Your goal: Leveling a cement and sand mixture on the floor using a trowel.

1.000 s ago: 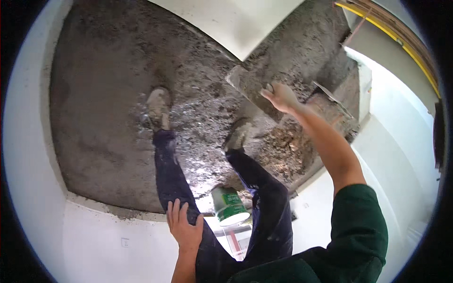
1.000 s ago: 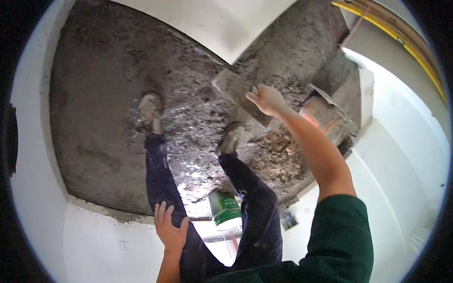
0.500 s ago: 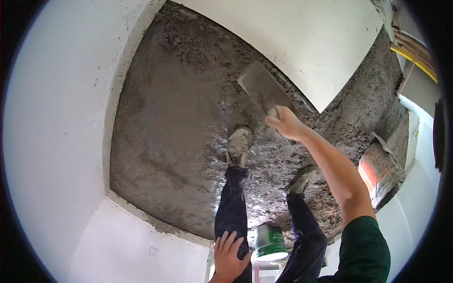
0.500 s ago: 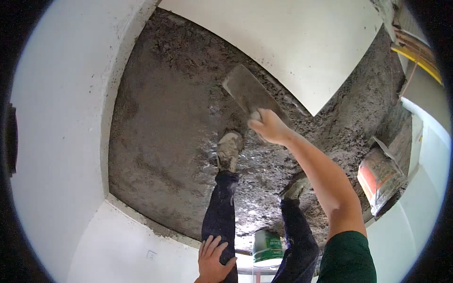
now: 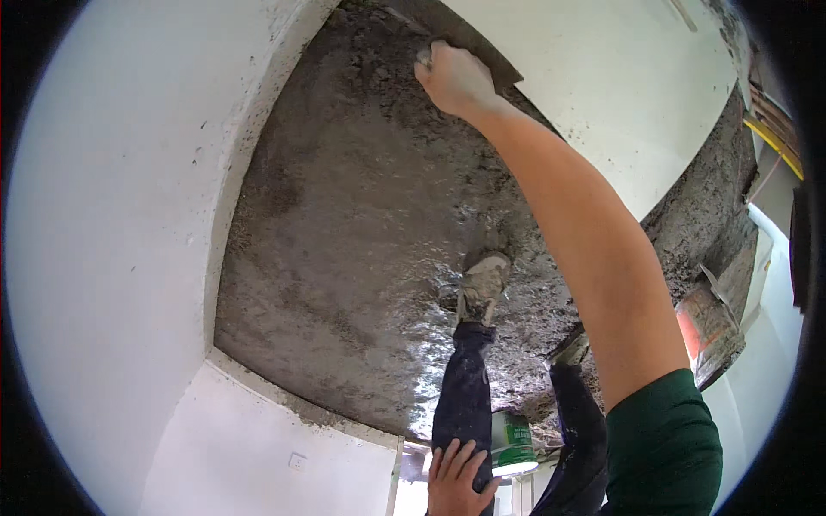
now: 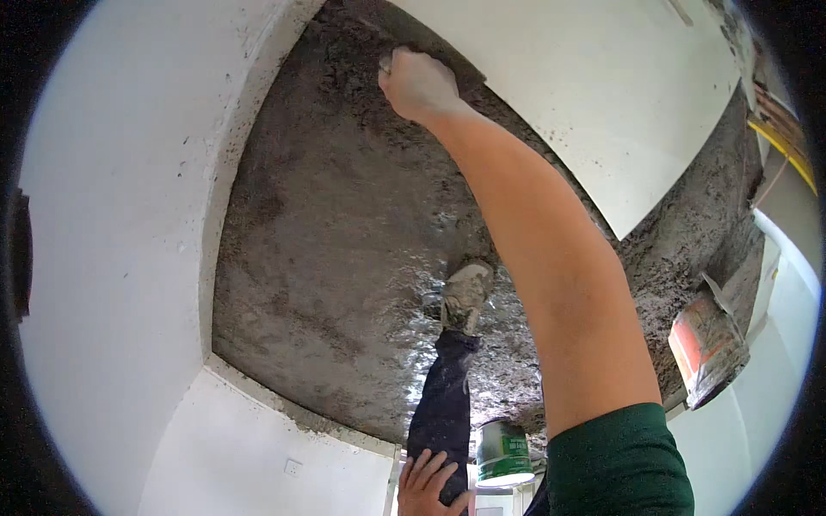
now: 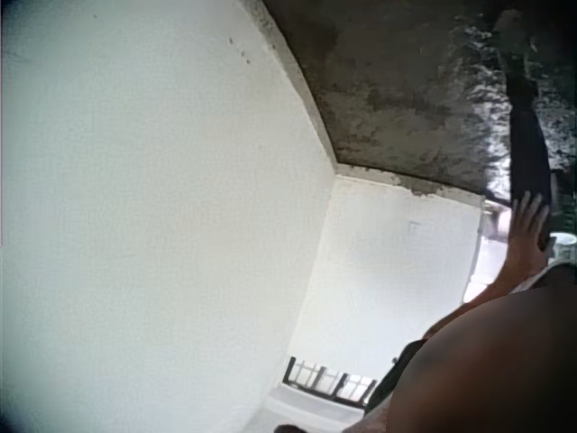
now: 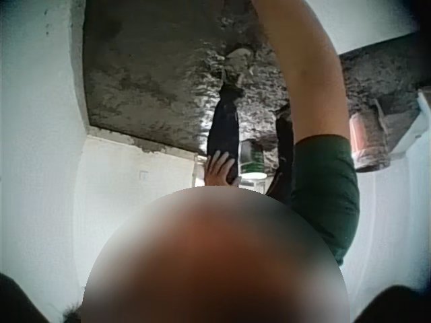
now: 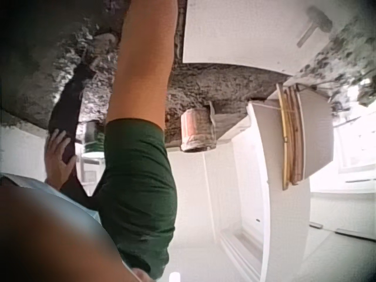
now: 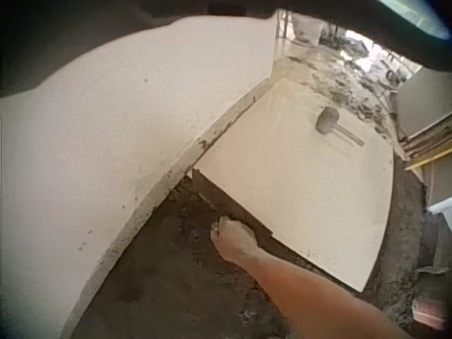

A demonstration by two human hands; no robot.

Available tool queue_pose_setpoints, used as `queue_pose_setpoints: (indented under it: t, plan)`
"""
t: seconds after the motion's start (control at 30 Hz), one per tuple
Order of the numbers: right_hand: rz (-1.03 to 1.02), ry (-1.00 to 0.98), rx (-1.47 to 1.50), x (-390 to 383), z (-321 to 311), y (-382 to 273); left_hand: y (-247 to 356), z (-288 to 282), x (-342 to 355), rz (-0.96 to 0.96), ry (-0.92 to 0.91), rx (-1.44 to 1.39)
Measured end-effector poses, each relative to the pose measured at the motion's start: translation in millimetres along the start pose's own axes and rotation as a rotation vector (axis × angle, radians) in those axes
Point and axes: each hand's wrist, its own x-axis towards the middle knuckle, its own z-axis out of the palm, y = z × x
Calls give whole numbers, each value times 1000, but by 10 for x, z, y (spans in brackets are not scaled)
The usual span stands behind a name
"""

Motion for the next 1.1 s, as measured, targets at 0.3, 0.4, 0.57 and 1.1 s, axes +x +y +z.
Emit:
queue_pose_setpoints:
  t: [0.3,0.4,0.57,1.1]
  plan:
    - [-273,-23,-112,17,891,-138,36,-107,112,-20,12,-77]
    - [-429,-69,-445,-732,886,-142,127,-214,152,-35,-14,-41]
    - [-223,-216,-74,-792,589,247,200,-249,220,-16,-84,-10]
    - [324,-175,-137,-1805,13,1430,189,-61,132,-6,-144,141]
